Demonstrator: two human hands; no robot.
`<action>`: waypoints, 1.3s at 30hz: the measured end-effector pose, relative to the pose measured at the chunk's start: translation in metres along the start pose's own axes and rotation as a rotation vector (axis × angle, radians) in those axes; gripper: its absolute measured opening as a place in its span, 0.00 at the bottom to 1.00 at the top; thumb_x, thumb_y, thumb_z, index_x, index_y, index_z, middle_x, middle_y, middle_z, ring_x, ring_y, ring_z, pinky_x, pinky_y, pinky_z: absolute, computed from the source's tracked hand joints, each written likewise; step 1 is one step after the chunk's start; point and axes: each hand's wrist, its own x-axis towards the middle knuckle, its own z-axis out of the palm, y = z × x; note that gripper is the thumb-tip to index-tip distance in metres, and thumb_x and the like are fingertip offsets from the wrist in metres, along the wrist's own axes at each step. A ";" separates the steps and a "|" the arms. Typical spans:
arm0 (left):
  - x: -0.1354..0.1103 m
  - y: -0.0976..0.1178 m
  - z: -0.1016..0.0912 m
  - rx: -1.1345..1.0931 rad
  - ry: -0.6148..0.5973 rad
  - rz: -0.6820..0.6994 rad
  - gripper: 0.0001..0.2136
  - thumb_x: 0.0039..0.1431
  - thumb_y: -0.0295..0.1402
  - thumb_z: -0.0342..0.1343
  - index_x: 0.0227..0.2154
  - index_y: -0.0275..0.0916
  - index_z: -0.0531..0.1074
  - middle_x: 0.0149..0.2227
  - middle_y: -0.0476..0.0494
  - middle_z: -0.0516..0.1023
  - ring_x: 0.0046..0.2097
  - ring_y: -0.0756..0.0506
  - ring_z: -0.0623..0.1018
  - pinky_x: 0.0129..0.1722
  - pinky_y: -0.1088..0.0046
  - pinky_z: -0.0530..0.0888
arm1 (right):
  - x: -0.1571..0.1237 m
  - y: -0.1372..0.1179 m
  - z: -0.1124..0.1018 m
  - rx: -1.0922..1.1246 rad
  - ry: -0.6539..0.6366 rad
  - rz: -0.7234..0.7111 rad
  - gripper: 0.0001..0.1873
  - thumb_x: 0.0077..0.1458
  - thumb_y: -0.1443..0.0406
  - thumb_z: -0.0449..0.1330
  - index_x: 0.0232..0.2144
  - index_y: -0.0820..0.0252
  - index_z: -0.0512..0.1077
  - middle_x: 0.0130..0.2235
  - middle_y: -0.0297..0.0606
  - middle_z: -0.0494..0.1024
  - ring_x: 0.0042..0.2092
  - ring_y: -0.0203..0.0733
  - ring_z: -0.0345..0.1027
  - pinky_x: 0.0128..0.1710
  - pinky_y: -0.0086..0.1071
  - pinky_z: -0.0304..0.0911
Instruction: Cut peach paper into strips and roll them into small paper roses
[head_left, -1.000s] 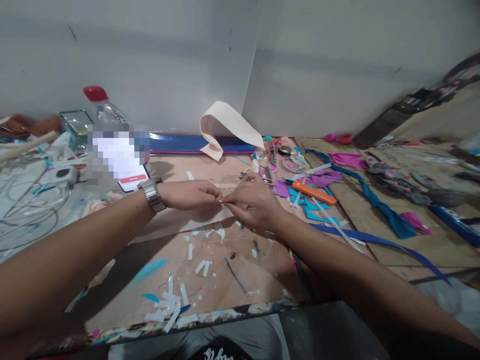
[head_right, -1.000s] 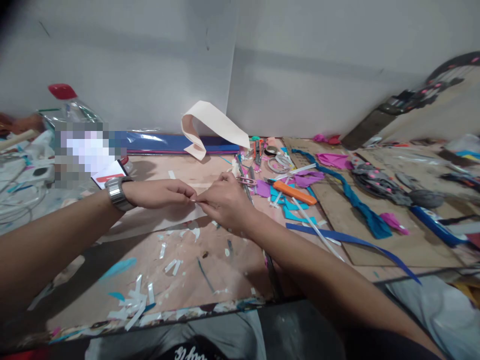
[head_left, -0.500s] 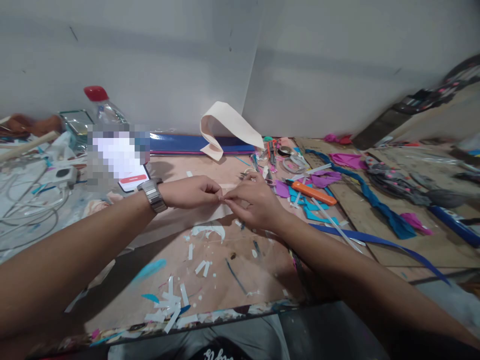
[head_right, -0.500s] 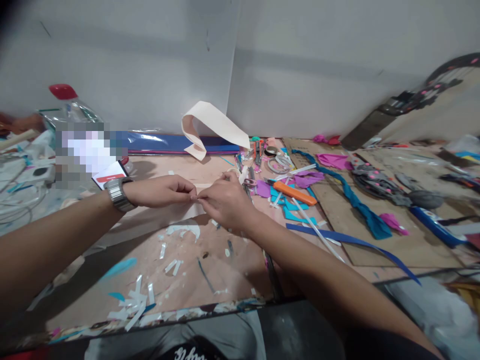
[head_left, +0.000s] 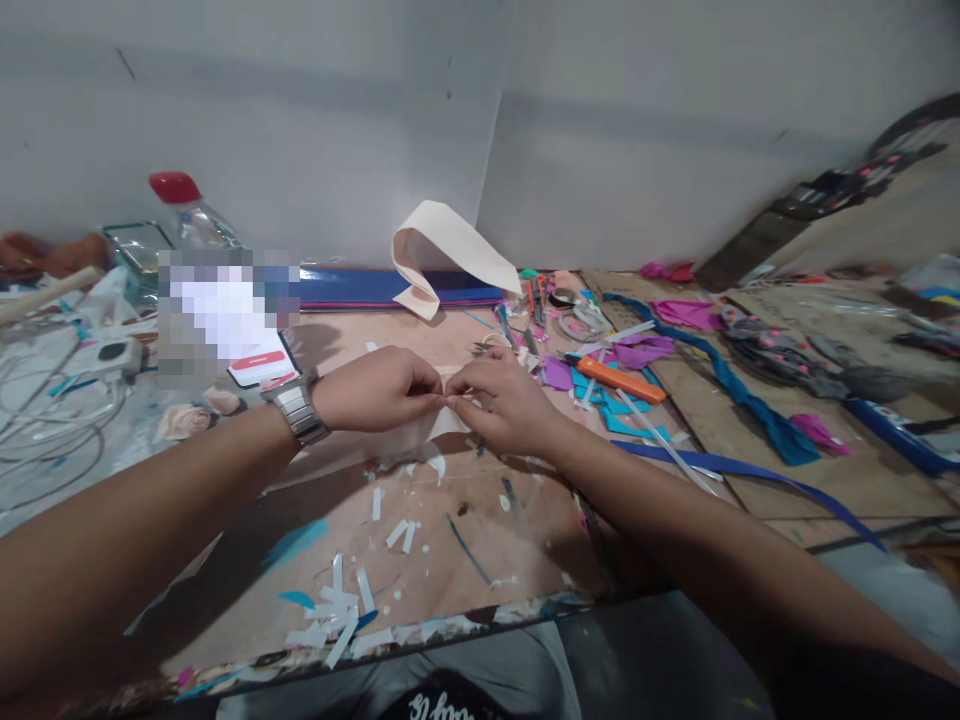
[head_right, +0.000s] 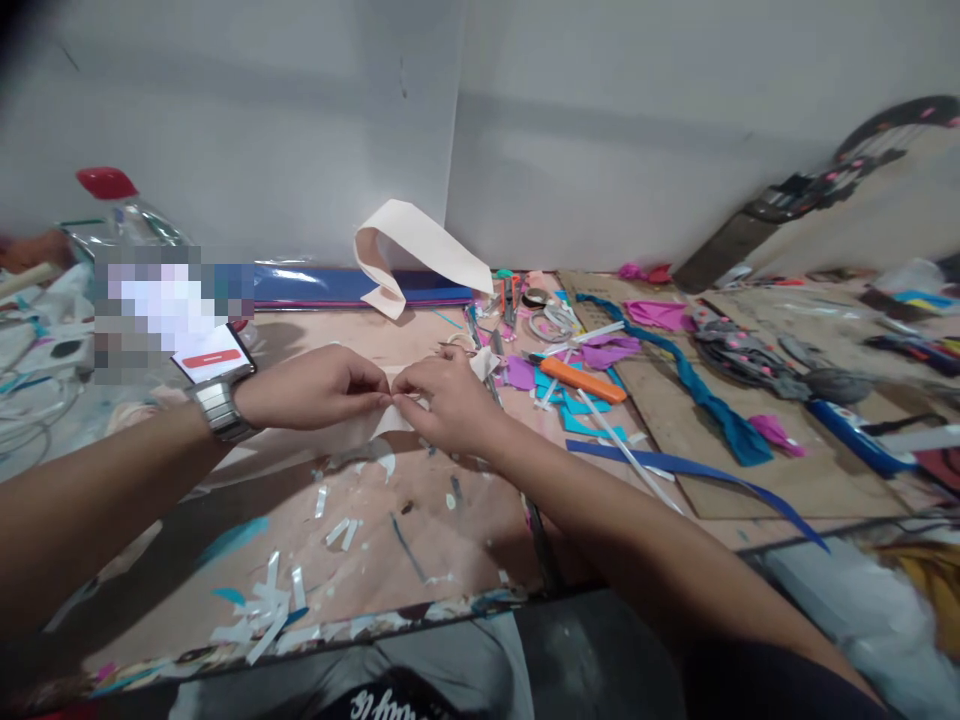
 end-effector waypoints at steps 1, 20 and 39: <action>-0.001 0.002 0.001 0.024 0.010 0.004 0.17 0.66 0.42 0.51 0.28 0.36 0.77 0.24 0.49 0.74 0.25 0.51 0.65 0.29 0.72 0.57 | 0.000 0.000 0.000 0.020 -0.017 0.009 0.06 0.60 0.66 0.59 0.31 0.58 0.75 0.32 0.32 0.82 0.36 0.40 0.73 0.49 0.41 0.51; 0.000 0.000 0.001 0.013 0.026 0.084 0.16 0.69 0.42 0.49 0.35 0.37 0.77 0.28 0.48 0.77 0.29 0.50 0.71 0.31 0.73 0.59 | 0.001 -0.001 -0.007 -0.004 -0.074 0.091 0.05 0.59 0.66 0.57 0.32 0.58 0.72 0.35 0.38 0.78 0.44 0.46 0.68 0.54 0.43 0.51; -0.001 -0.003 -0.003 -0.023 -0.042 0.081 0.15 0.67 0.41 0.50 0.33 0.37 0.76 0.28 0.49 0.76 0.28 0.50 0.69 0.30 0.74 0.60 | 0.001 -0.003 -0.007 0.037 -0.034 0.083 0.07 0.61 0.62 0.60 0.32 0.57 0.75 0.36 0.37 0.80 0.44 0.46 0.70 0.53 0.43 0.51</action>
